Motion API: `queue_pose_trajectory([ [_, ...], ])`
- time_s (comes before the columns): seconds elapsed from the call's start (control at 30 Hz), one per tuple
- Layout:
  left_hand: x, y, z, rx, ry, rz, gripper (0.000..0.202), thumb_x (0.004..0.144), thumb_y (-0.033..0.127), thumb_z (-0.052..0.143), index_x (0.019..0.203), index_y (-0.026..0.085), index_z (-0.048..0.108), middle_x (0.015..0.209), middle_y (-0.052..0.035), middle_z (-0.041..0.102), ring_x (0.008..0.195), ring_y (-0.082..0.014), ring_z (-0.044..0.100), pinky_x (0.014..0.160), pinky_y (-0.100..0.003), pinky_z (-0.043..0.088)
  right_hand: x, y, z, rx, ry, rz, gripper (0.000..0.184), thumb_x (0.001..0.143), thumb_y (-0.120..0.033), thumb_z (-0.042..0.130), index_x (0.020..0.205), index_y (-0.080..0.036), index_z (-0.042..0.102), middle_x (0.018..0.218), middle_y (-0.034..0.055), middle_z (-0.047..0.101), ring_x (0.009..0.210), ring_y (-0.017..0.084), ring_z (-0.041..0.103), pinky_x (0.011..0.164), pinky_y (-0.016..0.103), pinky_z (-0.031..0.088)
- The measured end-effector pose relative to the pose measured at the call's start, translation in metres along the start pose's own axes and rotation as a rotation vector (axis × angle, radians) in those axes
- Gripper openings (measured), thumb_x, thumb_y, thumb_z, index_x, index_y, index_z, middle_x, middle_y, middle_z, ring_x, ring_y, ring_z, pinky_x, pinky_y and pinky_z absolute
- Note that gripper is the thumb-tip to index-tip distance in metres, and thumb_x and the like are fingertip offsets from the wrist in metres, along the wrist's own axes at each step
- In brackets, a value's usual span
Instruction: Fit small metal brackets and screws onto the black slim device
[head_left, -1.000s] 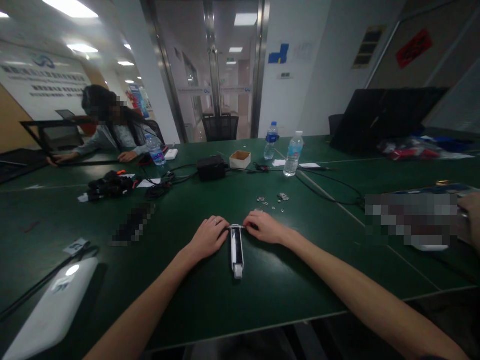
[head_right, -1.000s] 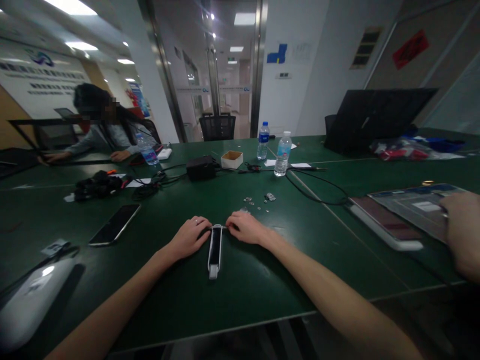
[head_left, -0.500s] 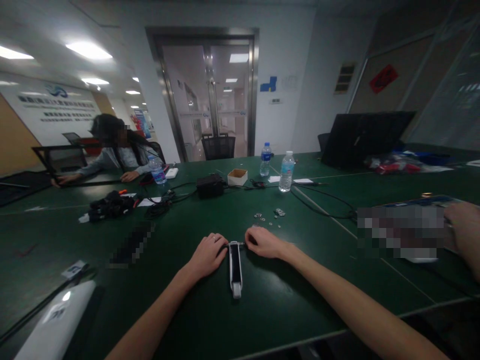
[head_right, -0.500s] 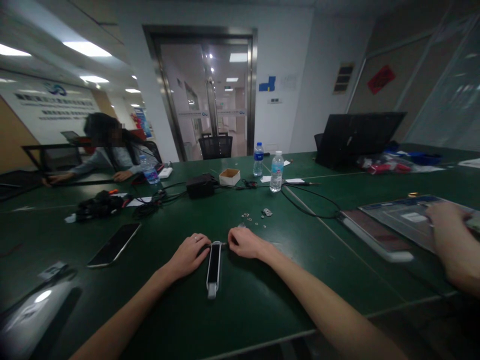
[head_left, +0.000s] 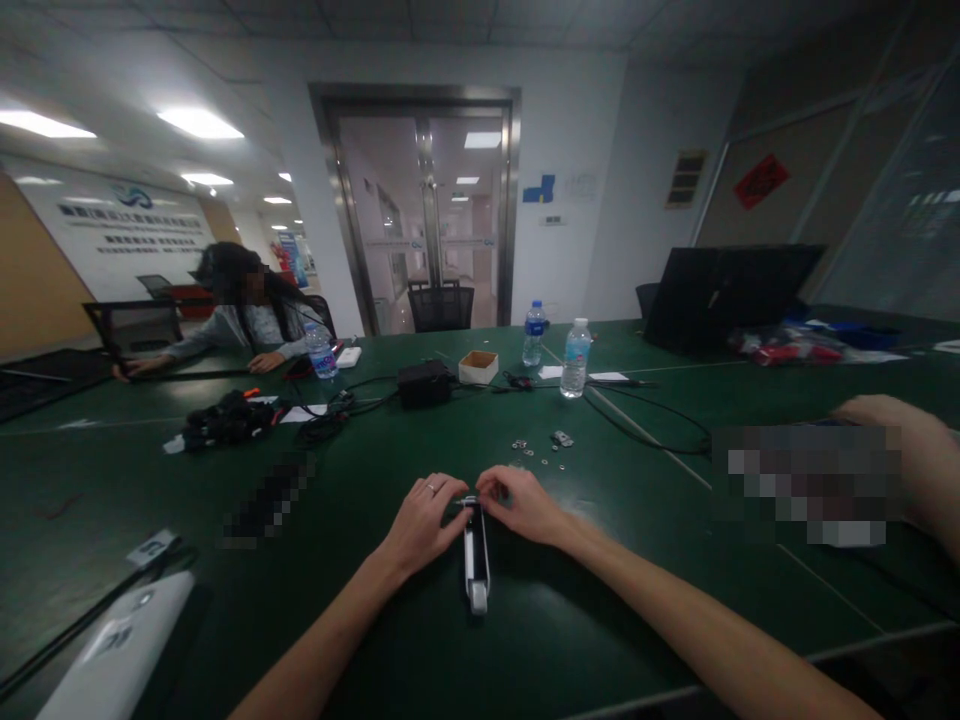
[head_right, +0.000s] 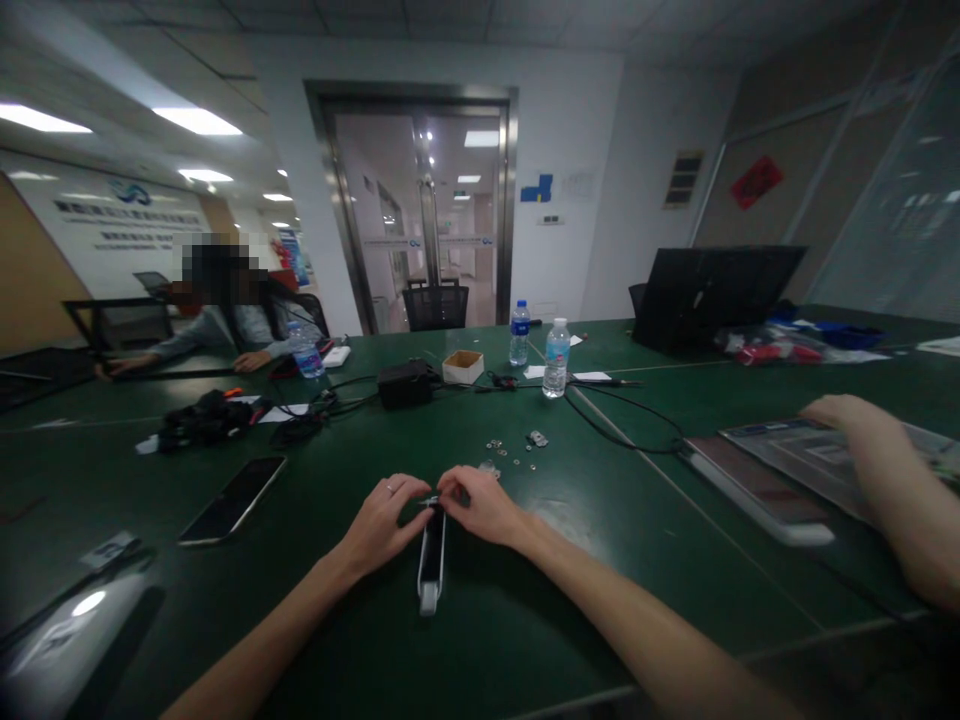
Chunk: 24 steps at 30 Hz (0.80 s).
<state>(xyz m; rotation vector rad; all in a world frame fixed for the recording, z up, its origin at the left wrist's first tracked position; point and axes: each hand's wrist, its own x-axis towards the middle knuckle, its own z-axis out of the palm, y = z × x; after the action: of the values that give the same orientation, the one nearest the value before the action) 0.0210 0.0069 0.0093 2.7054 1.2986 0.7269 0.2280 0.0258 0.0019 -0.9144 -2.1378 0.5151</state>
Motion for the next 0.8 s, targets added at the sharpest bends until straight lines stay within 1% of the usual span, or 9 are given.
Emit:
queue_pose_trajectory([
  [0.07, -0.001, 0.000, 0.001, 0.010, 0.013, 0.052, 0.016, 0.091, 0.024, 0.050, 0.104, 0.019, 0.058, 0.103, -0.0065, 0.062, 0.095, -0.0204, 0.057, 0.083, -0.035, 0.045, -0.002, -0.007, 0.006, 0.050, 0.004, -0.009, 0.007, 0.083, -0.017, 0.058, 0.090, -0.017, 0.059, 0.078, 0.0003, 0.061, 0.069, 0.011, 0.056, 0.065, 0.023, 0.046],
  [0.17, -0.002, -0.003, 0.002, 0.022, 0.034, 0.108, 0.015, 0.093, 0.022, 0.047, 0.101, 0.020, 0.060, 0.099, -0.0059, 0.063, 0.091, -0.0186, 0.058, 0.079, -0.033, 0.046, -0.003, -0.013, 0.011, 0.107, 0.015, 0.013, 0.006, 0.084, -0.020, 0.059, 0.090, -0.018, 0.059, 0.078, 0.0001, 0.061, 0.069, 0.011, 0.056, 0.065, 0.023, 0.047],
  [0.27, -0.004, -0.006, 0.003, 0.034, 0.078, 0.148, 0.016, 0.094, 0.023, 0.046, 0.101, 0.019, 0.060, 0.097, -0.0061, 0.064, 0.088, -0.0183, 0.059, 0.078, -0.033, 0.047, -0.003, -0.013, 0.013, 0.128, 0.044, 0.034, 0.005, 0.084, -0.021, 0.060, 0.088, -0.018, 0.059, 0.076, -0.0005, 0.061, 0.067, 0.011, 0.055, 0.064, 0.023, 0.046],
  [0.33, -0.004, -0.007, 0.003, 0.042, 0.082, 0.173, 0.017, 0.094, 0.024, 0.046, 0.102, 0.019, 0.060, 0.098, -0.0064, 0.064, 0.088, -0.0181, 0.059, 0.077, -0.032, 0.047, -0.003, -0.011, 0.014, 0.135, 0.049, 0.031, 0.006, 0.083, -0.020, 0.060, 0.088, -0.018, 0.059, 0.076, -0.0004, 0.061, 0.067, 0.011, 0.055, 0.064, 0.023, 0.046],
  [0.53, -0.003, -0.004, 0.002, 0.077, 0.054, 0.141, 0.019, 0.095, 0.026, 0.045, 0.099, 0.019, 0.063, 0.097, -0.0066, 0.064, 0.087, -0.0183, 0.059, 0.078, -0.033, 0.048, -0.004, -0.009, 0.016, 0.069, 0.019, 0.005, 0.006, 0.084, -0.021, 0.059, 0.089, -0.018, 0.059, 0.080, 0.0006, 0.062, 0.070, 0.012, 0.057, 0.066, 0.024, 0.047],
  [0.6, -0.003, -0.004, -0.002, 0.073, 0.043, 0.128, 0.020, 0.095, 0.024, 0.044, 0.100, 0.019, 0.063, 0.098, -0.0063, 0.063, 0.088, -0.0180, 0.059, 0.078, -0.033, 0.048, -0.002, -0.008, 0.010, -0.006, 0.005, -0.045, 0.006, 0.085, -0.023, 0.058, 0.089, -0.018, 0.059, 0.082, 0.0021, 0.063, 0.073, 0.013, 0.057, 0.068, 0.025, 0.047],
  [0.7, -0.002, -0.012, -0.009, 0.063, 0.007, 0.081, 0.019, 0.094, 0.024, 0.046, 0.102, 0.020, 0.063, 0.100, -0.0058, 0.063, 0.089, -0.0181, 0.059, 0.080, -0.032, 0.048, 0.004, -0.001, -0.009, -0.226, -0.028, -0.119, 0.008, 0.089, -0.022, 0.052, 0.091, -0.017, 0.059, 0.087, 0.0054, 0.064, 0.082, 0.016, 0.057, 0.077, 0.030, 0.046],
  [0.77, -0.003, -0.022, -0.013, 0.048, -0.036, 0.033, 0.019, 0.092, 0.023, 0.048, 0.105, 0.021, 0.062, 0.103, -0.0052, 0.063, 0.092, -0.0181, 0.058, 0.080, -0.031, 0.048, 0.007, 0.011, -0.027, -0.412, -0.052, -0.094, 0.011, 0.089, -0.021, 0.050, 0.093, -0.017, 0.060, 0.092, 0.0078, 0.064, 0.088, 0.019, 0.056, 0.083, 0.034, 0.044],
  [0.8, -0.003, -0.026, -0.015, 0.037, -0.066, 0.015, 0.019, 0.091, 0.023, 0.049, 0.106, 0.021, 0.062, 0.104, -0.0045, 0.063, 0.091, -0.0177, 0.058, 0.080, -0.031, 0.047, 0.008, 0.019, -0.037, -0.505, -0.073, -0.055, 0.013, 0.090, -0.021, 0.049, 0.093, -0.016, 0.061, 0.093, 0.0088, 0.064, 0.090, 0.020, 0.056, 0.083, 0.034, 0.044],
])
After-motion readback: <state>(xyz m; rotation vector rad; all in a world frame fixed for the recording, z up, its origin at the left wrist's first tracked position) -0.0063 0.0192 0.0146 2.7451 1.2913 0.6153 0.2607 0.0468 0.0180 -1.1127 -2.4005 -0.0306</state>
